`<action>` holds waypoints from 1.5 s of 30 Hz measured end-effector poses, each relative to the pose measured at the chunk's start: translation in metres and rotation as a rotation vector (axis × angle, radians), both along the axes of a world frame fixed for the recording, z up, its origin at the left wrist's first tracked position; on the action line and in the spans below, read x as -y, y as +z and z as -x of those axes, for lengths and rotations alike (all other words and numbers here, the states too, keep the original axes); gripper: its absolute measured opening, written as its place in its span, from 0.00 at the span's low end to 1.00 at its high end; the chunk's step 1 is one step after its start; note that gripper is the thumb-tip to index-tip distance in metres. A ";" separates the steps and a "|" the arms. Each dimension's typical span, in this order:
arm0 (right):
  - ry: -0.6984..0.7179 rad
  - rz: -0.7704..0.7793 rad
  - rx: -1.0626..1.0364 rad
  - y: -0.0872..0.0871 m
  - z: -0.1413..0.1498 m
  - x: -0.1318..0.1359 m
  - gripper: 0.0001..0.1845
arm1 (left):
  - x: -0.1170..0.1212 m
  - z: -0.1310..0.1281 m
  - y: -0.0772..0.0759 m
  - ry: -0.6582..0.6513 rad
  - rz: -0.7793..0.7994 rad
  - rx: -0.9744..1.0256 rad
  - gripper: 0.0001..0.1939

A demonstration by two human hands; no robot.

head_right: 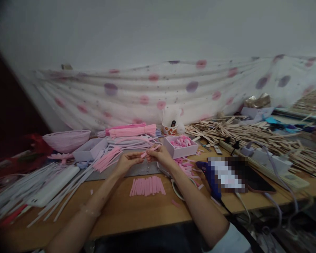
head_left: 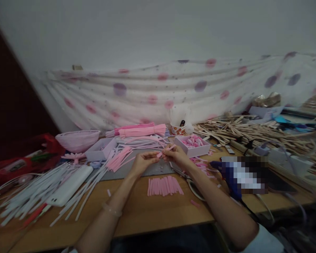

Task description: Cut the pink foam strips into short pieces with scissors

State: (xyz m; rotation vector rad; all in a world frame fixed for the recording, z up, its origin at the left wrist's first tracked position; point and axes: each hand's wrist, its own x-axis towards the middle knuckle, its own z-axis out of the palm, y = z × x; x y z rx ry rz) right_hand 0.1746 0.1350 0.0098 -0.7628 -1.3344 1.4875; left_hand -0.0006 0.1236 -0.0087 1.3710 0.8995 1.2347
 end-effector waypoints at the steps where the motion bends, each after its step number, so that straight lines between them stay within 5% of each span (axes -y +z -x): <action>1: 0.016 0.001 -0.003 -0.001 0.000 -0.001 0.16 | 0.000 0.000 0.000 0.004 -0.003 -0.011 0.20; 11: 0.094 -0.001 0.000 -0.005 0.000 -0.003 0.16 | 0.001 0.000 -0.001 0.036 0.025 -0.004 0.16; 22: 0.141 -0.019 0.049 0.000 -0.002 -0.001 0.18 | 0.002 0.008 0.006 -0.164 0.080 0.009 0.22; 45: 0.042 -0.247 0.282 -0.007 0.005 0.002 0.17 | 0.002 0.007 0.011 -0.091 -0.081 -0.388 0.13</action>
